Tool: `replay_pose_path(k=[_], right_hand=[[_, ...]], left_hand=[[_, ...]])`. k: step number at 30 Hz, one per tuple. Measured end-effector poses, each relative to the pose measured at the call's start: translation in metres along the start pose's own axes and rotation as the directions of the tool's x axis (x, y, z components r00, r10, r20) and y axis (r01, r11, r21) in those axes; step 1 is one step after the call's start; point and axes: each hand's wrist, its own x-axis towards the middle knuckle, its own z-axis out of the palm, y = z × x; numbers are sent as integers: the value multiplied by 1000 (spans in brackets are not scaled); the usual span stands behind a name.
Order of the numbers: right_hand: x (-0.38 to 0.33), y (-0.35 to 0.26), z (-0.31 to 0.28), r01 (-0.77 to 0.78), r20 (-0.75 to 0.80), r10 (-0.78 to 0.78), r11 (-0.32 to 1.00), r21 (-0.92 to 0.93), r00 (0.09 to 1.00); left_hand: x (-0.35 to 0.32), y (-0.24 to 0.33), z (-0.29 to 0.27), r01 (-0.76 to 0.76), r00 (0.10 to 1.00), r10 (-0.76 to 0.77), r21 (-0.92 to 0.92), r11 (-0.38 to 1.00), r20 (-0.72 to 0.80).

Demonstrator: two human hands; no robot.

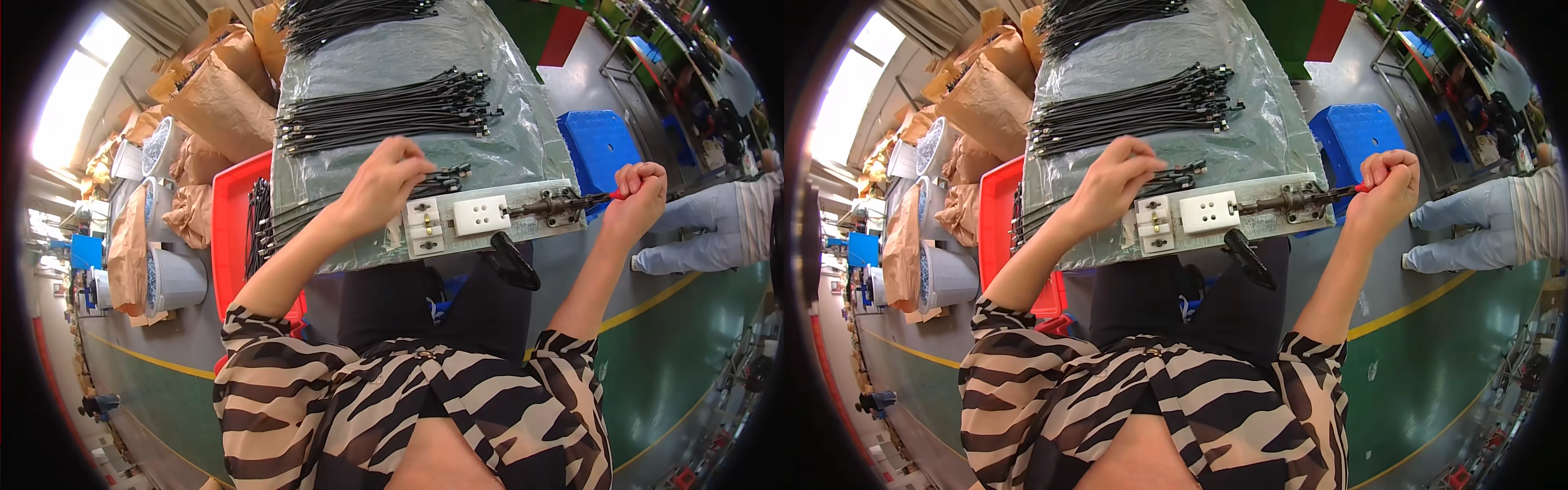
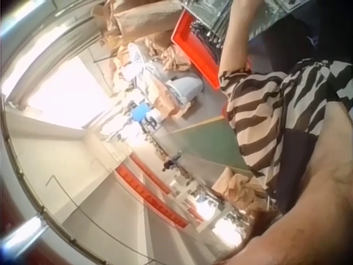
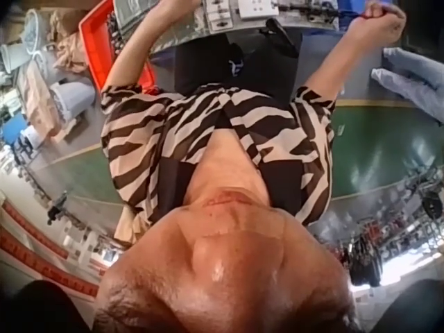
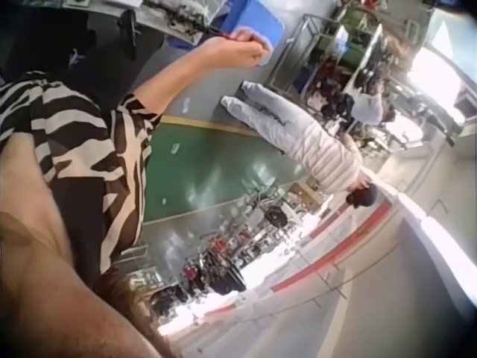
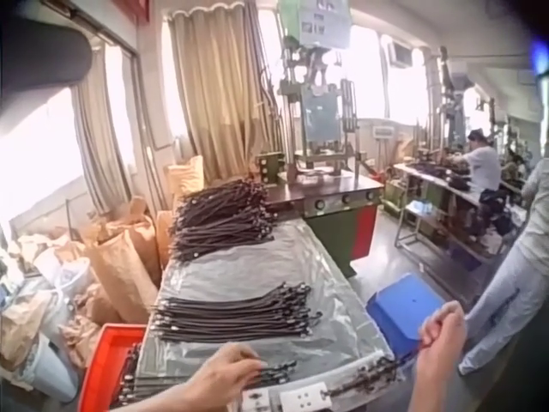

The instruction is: Processing or crimping black cables using a bench-mounted manufacturing machine.

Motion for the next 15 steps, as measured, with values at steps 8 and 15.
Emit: replay_pose_path(k=[8,15], right_hand=[[3,-3,-2,32,-4,-32,999,0,999],[4,-11,-7,28,-2,-28,1000,-11,1000]], left_hand=[[64,-54,31,-95,994,102,204,974,-24],[73,-30,25,-84,992,96,134,987,-86]])
